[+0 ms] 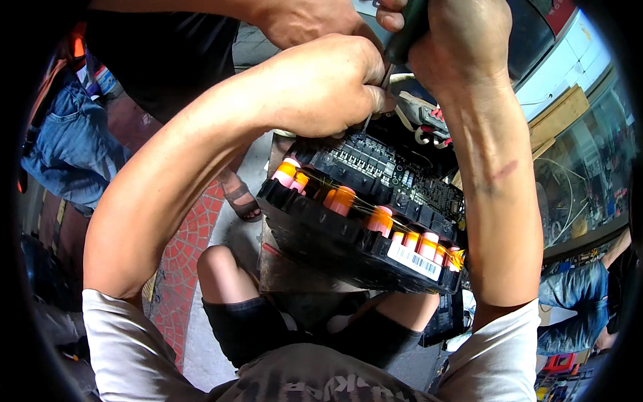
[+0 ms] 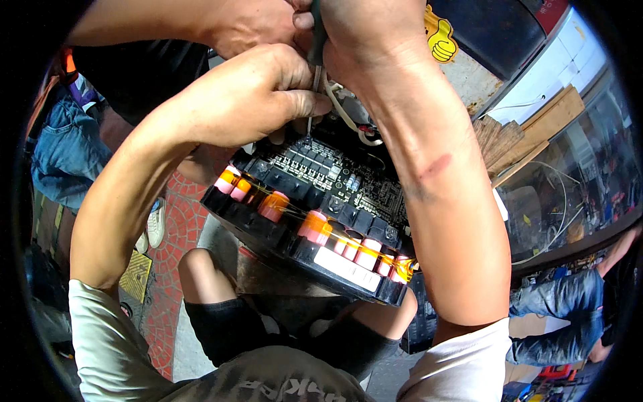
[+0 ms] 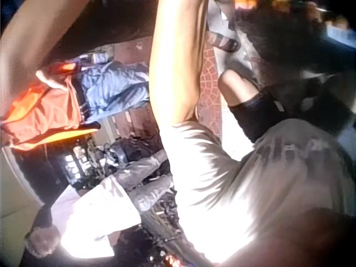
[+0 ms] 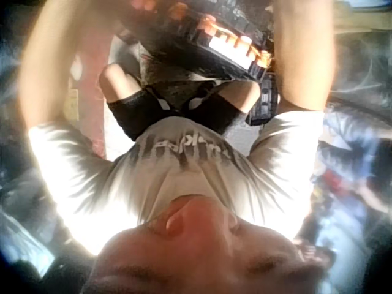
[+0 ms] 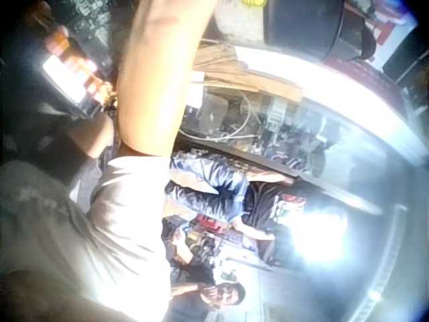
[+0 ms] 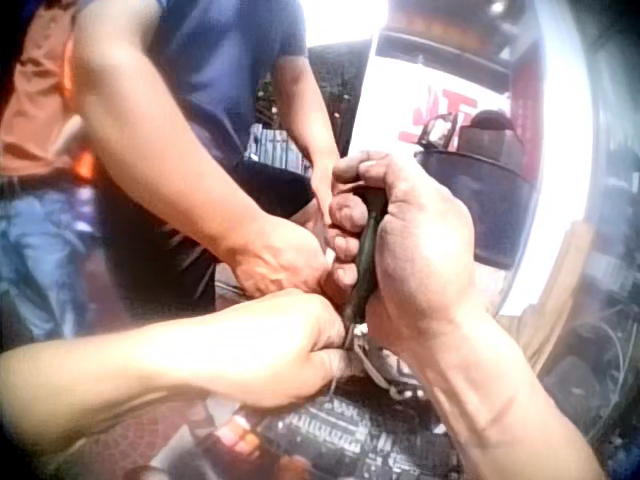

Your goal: The person uses a screwdriver to loosen screws on a circuit board attached to a large battery pack, then pulls on and repositions the attached wiring harness.

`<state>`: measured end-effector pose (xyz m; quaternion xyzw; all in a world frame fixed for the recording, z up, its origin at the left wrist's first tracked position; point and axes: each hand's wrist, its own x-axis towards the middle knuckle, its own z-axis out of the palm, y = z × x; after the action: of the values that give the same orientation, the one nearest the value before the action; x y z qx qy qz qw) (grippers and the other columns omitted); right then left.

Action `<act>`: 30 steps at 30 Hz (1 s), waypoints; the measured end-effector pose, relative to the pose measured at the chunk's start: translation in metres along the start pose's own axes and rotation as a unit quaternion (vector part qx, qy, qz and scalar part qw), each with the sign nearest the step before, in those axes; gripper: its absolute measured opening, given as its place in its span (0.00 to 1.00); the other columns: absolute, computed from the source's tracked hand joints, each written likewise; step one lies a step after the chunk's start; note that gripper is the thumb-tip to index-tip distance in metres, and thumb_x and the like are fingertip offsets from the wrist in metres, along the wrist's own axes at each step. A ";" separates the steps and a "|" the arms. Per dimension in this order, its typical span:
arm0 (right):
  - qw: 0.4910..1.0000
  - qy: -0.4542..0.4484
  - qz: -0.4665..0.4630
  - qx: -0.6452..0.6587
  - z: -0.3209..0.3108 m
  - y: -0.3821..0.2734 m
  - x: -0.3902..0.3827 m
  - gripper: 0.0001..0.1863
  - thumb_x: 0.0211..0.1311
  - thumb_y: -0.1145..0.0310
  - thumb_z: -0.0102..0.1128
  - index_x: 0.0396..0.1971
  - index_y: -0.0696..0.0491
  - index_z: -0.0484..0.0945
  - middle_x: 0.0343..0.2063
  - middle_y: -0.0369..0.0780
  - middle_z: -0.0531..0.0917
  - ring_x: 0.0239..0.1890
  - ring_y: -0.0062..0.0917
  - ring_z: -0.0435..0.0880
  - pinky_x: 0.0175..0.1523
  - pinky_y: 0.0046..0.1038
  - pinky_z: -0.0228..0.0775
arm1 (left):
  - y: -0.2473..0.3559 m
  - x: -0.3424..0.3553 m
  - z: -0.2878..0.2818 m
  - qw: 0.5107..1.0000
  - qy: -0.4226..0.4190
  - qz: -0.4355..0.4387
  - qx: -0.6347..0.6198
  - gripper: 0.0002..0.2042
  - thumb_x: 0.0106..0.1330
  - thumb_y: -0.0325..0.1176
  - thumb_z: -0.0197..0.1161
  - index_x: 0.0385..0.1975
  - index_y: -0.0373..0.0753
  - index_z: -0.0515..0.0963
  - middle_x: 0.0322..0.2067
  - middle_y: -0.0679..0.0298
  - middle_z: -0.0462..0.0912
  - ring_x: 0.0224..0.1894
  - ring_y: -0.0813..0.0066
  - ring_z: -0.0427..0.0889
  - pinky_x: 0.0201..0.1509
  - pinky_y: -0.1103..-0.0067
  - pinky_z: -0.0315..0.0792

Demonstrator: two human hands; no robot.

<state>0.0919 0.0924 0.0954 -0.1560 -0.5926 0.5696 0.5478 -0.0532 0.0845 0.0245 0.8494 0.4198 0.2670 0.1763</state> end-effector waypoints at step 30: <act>0.985 -0.122 0.087 0.081 -0.041 0.004 0.025 0.18 0.78 0.49 0.47 0.29 0.45 0.69 0.16 0.27 0.63 0.15 0.19 0.60 0.19 0.24 0.52 | 0.005 -0.002 0.010 0.997 0.070 0.022 0.026 0.17 0.77 0.39 0.67 0.34 0.28 0.85 0.17 0.61 0.75 0.21 0.76 0.75 0.27 0.71 0.70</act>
<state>0.1154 0.1343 0.0938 -0.0913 -0.5912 0.6761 0.4302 -0.0448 0.0790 0.0183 0.8417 0.4194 0.3187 0.1189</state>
